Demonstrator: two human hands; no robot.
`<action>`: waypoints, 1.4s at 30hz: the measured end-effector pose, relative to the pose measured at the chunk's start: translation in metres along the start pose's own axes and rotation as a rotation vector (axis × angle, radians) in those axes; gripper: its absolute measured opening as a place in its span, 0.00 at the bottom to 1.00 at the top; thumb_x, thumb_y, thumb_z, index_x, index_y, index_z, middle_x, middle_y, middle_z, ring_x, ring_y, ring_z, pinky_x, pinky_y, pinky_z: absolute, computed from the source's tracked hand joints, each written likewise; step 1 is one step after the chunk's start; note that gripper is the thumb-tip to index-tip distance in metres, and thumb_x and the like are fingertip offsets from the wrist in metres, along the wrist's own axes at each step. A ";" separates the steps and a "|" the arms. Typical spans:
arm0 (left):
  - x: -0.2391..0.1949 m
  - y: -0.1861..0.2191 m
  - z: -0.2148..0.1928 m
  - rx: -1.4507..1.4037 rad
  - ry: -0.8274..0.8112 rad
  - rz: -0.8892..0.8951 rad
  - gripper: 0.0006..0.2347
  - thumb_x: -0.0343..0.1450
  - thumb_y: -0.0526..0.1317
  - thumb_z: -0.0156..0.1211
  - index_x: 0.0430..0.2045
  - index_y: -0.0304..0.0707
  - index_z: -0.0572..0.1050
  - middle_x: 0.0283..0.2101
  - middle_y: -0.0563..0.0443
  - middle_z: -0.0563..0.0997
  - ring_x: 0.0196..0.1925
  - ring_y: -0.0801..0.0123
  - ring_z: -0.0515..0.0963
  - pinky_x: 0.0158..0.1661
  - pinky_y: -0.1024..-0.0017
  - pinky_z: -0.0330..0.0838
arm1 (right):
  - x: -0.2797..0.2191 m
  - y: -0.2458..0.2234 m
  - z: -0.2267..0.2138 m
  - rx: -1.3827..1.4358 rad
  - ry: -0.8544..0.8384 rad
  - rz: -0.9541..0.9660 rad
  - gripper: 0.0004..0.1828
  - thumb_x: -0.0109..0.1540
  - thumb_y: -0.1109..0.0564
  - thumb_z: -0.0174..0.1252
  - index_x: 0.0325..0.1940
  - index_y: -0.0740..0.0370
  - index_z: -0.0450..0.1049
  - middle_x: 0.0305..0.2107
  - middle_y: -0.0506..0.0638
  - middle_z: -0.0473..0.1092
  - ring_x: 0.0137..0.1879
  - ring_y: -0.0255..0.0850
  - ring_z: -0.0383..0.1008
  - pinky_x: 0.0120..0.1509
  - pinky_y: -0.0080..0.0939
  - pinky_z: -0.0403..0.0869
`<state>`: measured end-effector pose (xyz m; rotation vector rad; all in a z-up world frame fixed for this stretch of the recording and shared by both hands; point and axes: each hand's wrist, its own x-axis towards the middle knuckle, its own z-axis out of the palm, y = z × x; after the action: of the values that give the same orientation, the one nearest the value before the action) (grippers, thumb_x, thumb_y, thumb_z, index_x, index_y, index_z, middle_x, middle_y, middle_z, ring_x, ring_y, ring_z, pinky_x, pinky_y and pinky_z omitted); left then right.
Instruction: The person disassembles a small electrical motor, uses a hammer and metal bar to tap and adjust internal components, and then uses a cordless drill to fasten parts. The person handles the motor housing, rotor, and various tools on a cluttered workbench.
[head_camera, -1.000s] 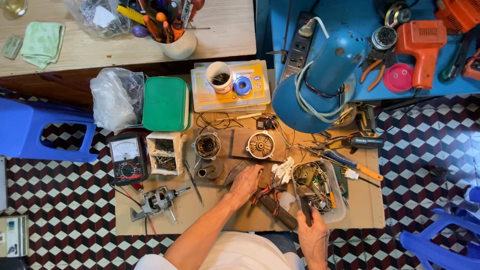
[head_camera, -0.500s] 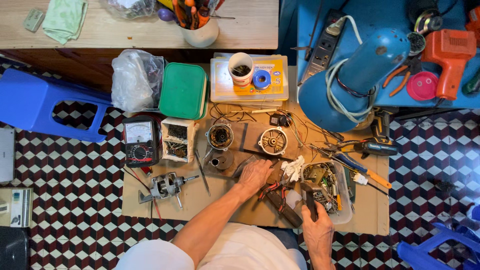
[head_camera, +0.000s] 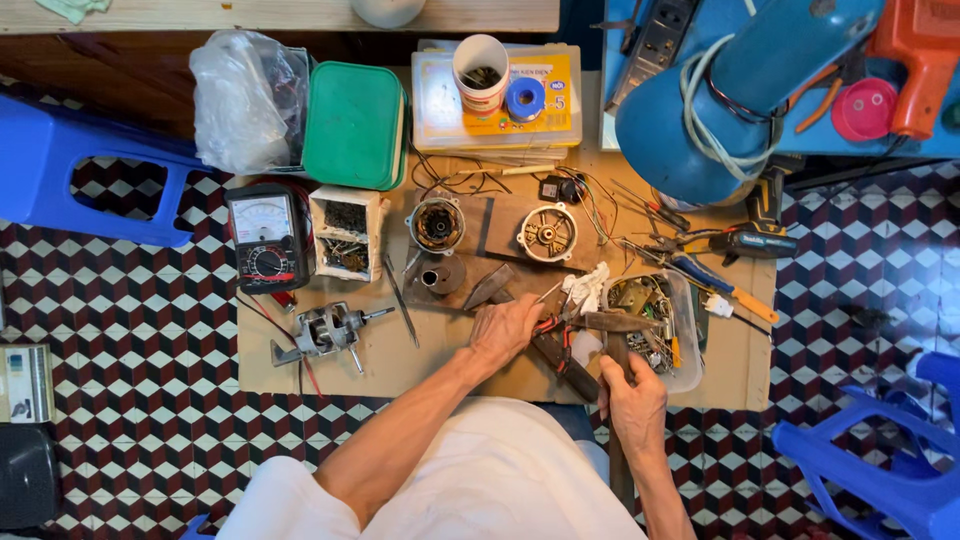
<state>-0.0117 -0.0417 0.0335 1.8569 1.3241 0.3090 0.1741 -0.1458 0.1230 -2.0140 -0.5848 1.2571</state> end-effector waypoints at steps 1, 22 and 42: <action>-0.002 0.001 0.001 -0.041 -0.008 -0.046 0.09 0.77 0.45 0.51 0.39 0.41 0.75 0.29 0.39 0.81 0.33 0.43 0.80 0.34 0.50 0.73 | 0.000 -0.002 -0.001 0.023 -0.026 -0.008 0.13 0.65 0.53 0.57 0.33 0.67 0.74 0.16 0.48 0.68 0.19 0.34 0.66 0.21 0.36 0.65; -0.014 0.001 0.019 -0.516 -0.169 -0.408 0.12 0.73 0.42 0.63 0.41 0.30 0.75 0.28 0.45 0.82 0.28 0.72 0.77 0.31 0.73 0.71 | -0.035 0.053 -0.018 -0.579 0.288 -0.333 0.17 0.58 0.56 0.61 0.49 0.65 0.75 0.39 0.62 0.77 0.41 0.60 0.79 0.44 0.54 0.76; -0.001 0.086 0.101 -0.460 -0.087 -0.332 0.17 0.71 0.39 0.44 0.55 0.35 0.66 0.31 0.43 0.83 0.28 0.61 0.83 0.35 0.64 0.76 | 0.010 0.084 -0.165 -0.508 0.192 -0.291 0.15 0.61 0.53 0.62 0.46 0.66 0.77 0.31 0.62 0.77 0.38 0.56 0.80 0.43 0.51 0.75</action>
<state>0.1079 -0.0999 0.0323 1.2360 1.3417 0.3208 0.3293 -0.2466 0.1035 -2.3111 -1.1424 0.7802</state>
